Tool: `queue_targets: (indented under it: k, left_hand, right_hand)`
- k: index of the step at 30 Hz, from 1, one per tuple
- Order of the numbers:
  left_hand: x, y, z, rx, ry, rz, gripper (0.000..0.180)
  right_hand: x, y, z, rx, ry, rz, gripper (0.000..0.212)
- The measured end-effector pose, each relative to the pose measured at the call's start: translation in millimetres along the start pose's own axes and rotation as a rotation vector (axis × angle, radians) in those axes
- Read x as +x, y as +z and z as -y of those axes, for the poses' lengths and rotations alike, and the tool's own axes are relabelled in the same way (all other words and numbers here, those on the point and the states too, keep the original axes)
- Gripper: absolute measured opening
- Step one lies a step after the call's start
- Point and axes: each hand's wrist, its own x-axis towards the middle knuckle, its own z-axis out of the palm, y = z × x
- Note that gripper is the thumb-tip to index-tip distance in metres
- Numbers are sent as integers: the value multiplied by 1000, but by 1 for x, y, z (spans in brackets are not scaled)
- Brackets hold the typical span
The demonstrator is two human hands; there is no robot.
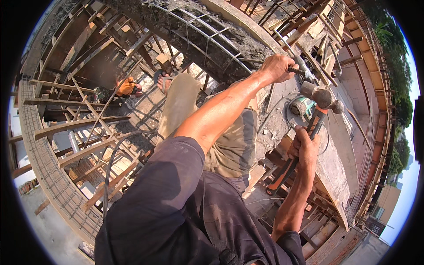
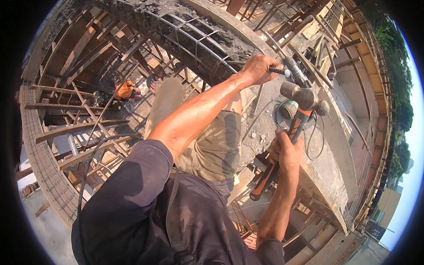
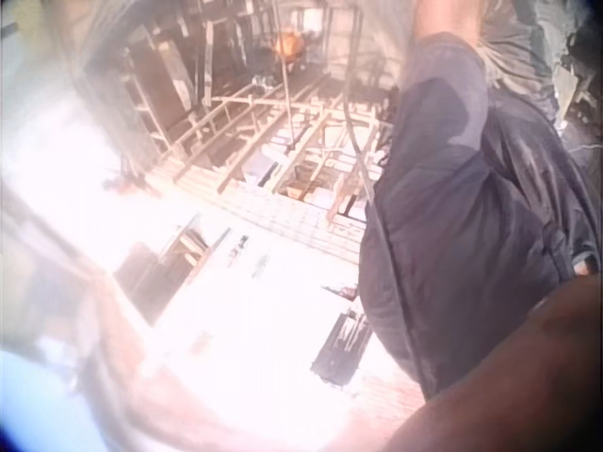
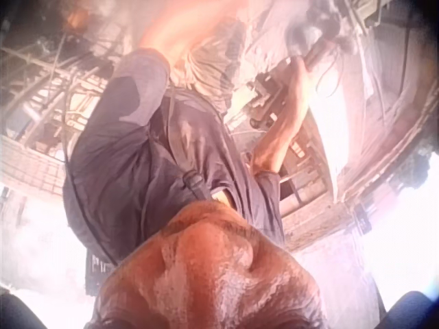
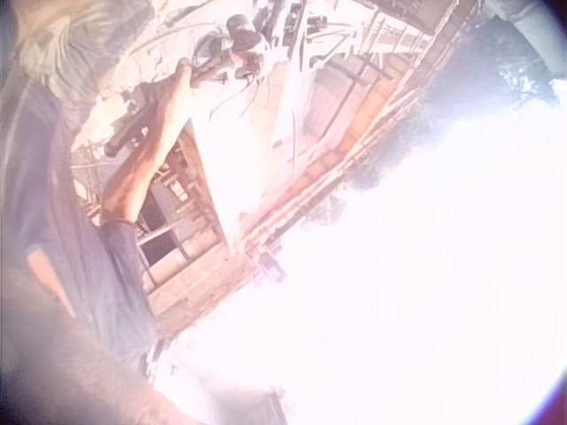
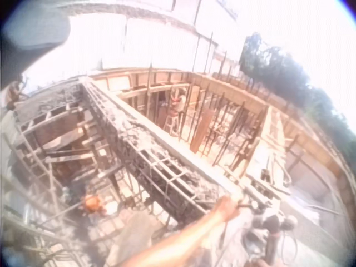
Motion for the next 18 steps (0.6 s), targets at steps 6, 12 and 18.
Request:
queue_targets:
  k: [6, 12, 18]
  left_hand:
    - [16, 28, -7, 56, -54, -17, 23]
    - [16, 136, -6, 190, -182, 303, 16]
    - [-11, 127, 11, 88, -30, 269, 24]
  right_hand:
    - [-14, -19, -22, 11, 22, -140, 28]
    - [-12, -23, -39, 4, 91, -174, 29]
    - [-12, -38, -65, 61, 157, -189, 33]
